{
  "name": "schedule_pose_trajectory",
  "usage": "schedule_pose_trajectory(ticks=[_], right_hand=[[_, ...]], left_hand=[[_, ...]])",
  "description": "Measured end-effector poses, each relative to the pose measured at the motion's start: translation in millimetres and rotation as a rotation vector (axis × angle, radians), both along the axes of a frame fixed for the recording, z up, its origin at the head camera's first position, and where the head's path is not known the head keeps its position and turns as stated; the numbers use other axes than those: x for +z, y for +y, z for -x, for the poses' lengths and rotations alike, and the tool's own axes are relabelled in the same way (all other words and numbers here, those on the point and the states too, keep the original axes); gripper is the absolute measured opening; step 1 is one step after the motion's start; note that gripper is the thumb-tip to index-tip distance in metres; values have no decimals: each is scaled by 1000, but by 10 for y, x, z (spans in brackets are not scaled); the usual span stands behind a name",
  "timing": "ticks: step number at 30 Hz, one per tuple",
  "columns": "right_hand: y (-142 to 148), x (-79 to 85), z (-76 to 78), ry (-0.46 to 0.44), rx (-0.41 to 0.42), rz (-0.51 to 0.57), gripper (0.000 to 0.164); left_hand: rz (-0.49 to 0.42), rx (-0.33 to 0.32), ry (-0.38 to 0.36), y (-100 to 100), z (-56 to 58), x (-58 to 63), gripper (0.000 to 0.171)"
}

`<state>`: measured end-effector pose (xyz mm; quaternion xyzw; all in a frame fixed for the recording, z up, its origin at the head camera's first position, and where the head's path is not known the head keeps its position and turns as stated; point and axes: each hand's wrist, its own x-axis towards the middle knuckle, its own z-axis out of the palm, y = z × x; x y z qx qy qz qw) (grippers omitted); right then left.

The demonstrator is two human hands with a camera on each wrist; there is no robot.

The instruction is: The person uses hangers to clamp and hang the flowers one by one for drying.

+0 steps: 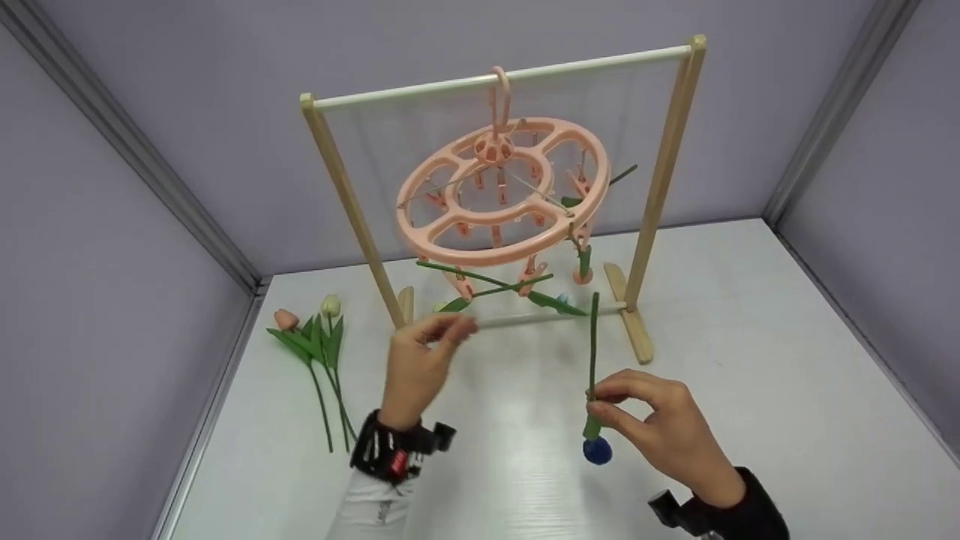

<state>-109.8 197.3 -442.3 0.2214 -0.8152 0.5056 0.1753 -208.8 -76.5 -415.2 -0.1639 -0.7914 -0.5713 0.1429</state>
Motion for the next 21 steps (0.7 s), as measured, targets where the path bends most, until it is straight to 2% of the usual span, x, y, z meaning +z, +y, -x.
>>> schedule_pose_trajectory(ticks=[3,6,8,12,16,19,21], right_hand=[[31,-7,1,-20,-17,-6,19],[56,-23,-9,-34,-35,-19,17],[80,-21,-12,-33,-51,-29,17],[135,-24,-30,-27,-88,-35,19],[176,-18,-40,-42,-111,-38,19],[190,-8,-41,-63,-122,-41,17],[194,0,-42,-73,-129,-40,16]], left_hand=[[-47,108,-114,-262,354,-81,30],[-74,176,-217,-420,660,-156,37],[-90,182,-286,-454,859,-182,43],[-147,142,-393,-424,1181,-214,54],[-295,101,-422,-389,1379,-210,57],[-387,77,-402,-384,1420,-172,52],[-413,74,-383,-386,1461,-209,45]])
